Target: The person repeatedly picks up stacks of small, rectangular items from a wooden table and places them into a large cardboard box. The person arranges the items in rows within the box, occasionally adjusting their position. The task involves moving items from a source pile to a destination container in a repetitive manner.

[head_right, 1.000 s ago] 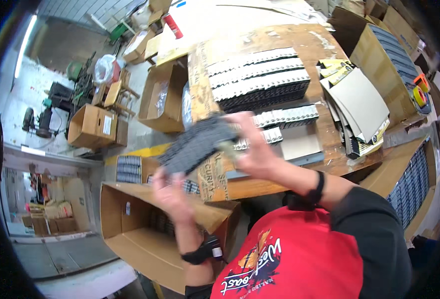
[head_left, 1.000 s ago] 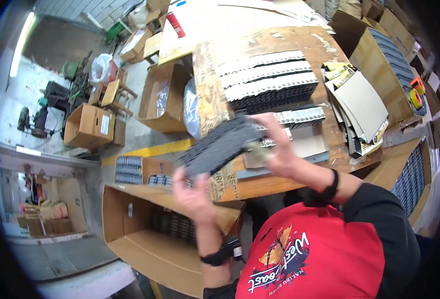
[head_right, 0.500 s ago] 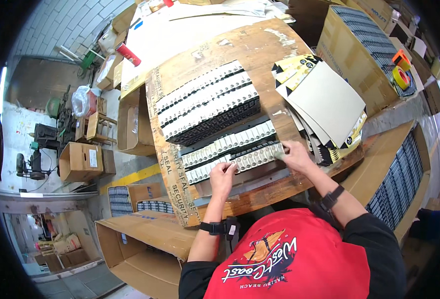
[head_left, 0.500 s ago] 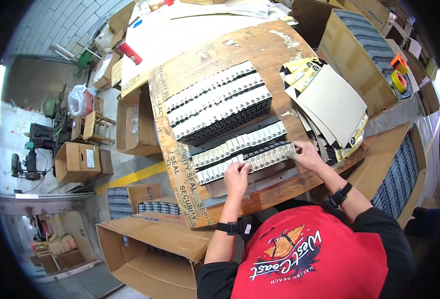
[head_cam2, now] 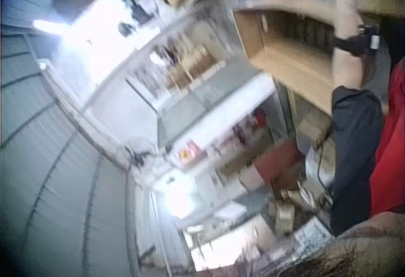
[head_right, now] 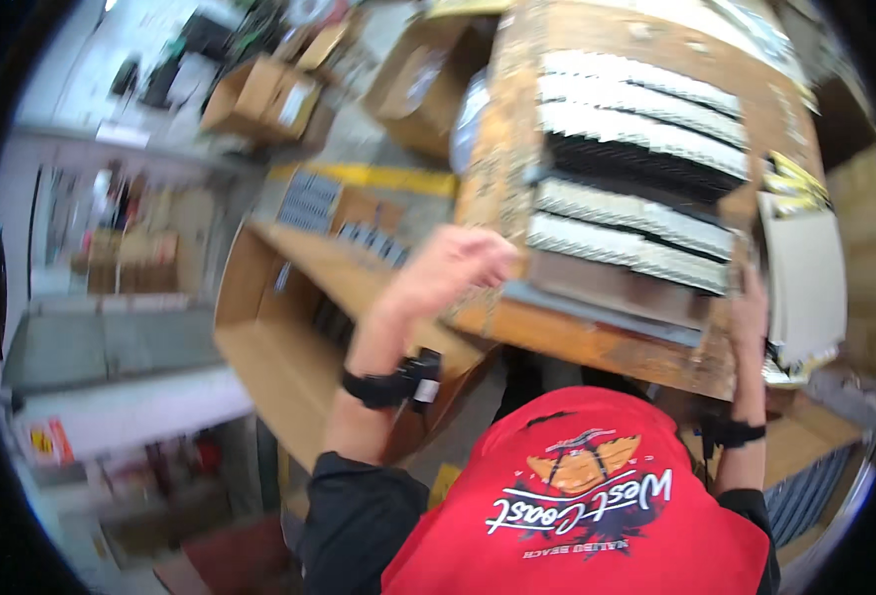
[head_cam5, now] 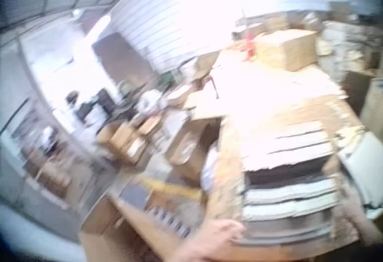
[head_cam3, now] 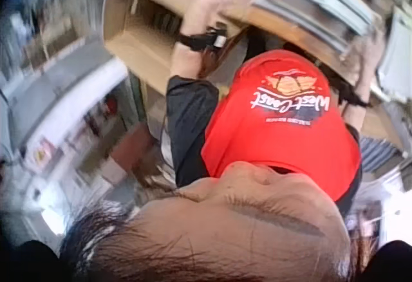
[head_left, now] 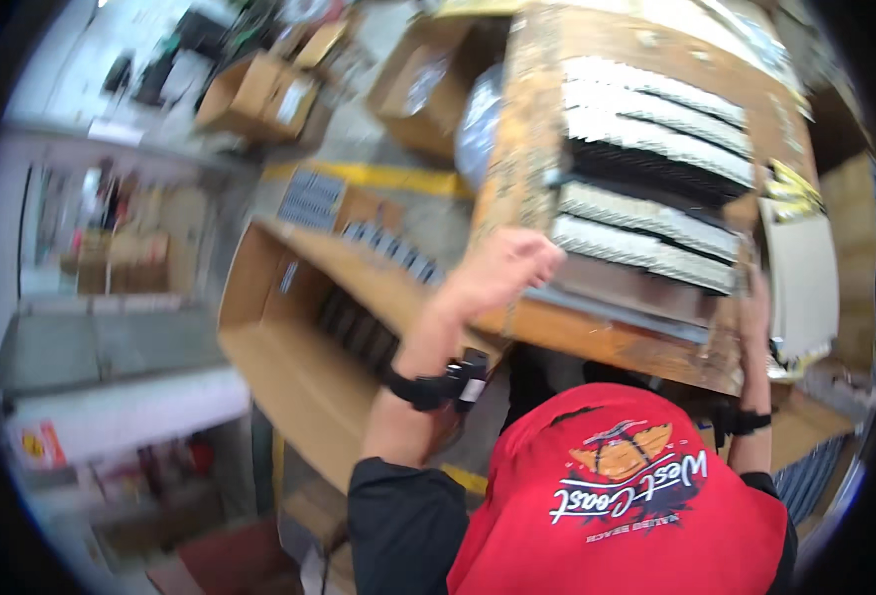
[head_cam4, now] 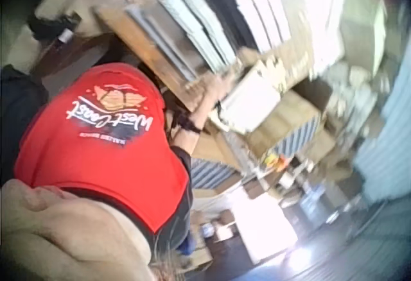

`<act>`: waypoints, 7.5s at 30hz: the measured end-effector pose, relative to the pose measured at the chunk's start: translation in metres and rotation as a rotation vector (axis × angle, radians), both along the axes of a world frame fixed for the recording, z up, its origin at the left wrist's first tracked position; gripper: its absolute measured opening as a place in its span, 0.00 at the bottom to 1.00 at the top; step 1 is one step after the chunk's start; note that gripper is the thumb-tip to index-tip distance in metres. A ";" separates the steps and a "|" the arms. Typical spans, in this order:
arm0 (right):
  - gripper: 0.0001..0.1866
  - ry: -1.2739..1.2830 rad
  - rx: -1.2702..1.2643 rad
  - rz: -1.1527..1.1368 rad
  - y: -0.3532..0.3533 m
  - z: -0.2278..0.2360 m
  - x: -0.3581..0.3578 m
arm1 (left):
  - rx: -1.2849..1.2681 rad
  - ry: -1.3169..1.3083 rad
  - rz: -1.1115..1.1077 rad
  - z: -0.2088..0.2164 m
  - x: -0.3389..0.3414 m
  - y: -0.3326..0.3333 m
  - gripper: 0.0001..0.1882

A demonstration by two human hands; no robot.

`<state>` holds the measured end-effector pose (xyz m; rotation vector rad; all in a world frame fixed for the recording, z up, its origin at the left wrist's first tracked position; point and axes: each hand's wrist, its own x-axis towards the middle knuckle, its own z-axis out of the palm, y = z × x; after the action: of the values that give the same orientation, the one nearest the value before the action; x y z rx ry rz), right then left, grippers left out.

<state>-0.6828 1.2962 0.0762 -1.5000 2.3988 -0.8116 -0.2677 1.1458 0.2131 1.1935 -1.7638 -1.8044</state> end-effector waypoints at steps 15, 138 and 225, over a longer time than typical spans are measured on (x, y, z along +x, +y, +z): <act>0.07 -0.023 -0.116 1.741 -0.117 0.112 0.553 | 0.491 -1.332 -0.151 -0.275 0.337 0.167 0.18; 0.23 -0.408 0.006 0.214 0.015 0.022 0.165 | -0.385 -0.068 0.585 -0.127 -0.051 0.103 0.26; 0.17 -0.116 -0.889 -0.802 0.329 0.182 -0.015 | 0.297 0.693 -0.423 -0.009 -0.408 0.293 0.16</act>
<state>-0.6975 1.6252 0.2577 -0.4982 2.6546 -2.2626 -0.6760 1.4389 0.2041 0.1869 -1.4194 -2.3914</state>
